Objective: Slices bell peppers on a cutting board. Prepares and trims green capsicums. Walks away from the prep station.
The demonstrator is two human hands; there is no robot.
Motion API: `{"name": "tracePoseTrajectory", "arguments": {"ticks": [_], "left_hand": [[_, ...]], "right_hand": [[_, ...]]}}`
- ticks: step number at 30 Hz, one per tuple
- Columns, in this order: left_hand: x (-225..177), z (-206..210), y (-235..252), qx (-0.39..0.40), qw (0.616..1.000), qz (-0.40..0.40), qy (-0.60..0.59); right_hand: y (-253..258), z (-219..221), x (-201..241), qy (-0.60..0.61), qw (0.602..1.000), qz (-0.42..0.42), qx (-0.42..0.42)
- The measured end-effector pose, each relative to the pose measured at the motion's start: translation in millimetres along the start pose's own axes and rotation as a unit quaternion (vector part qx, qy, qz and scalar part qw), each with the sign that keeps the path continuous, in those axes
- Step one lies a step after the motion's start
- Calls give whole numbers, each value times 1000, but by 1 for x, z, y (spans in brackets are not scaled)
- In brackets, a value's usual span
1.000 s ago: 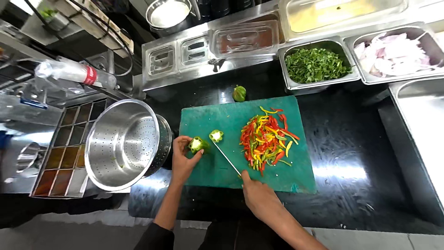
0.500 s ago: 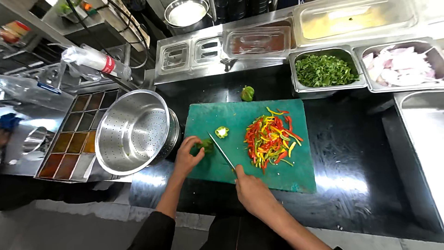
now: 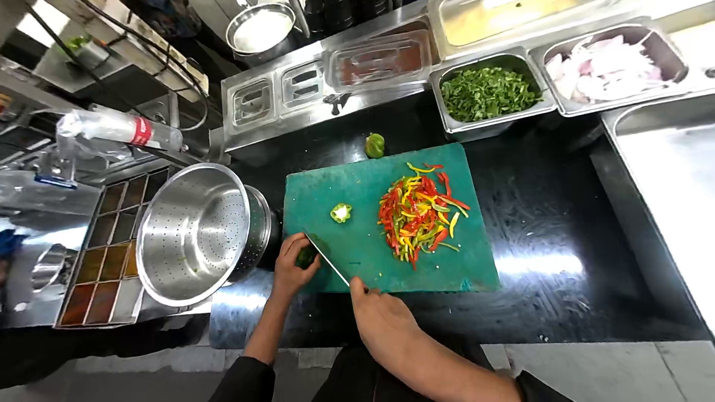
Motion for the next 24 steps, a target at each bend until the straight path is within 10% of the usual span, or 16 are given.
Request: {"name": "tracePoseTrajectory", "arguments": {"ticks": [24], "left_hand": [[8,9,0,2,996,-8,-88]], "right_hand": [[96,-19,16,33,994,-81,-66]]}}
Point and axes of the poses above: each hand's wrist, its own y-axis towards the middle knuckle, its own z-axis out of the palm, x = y × z, the point moved 1 cm from there along y, towards the middle knuckle, and after that the axes turned 3 degrees about z, right-handed, at the moved point
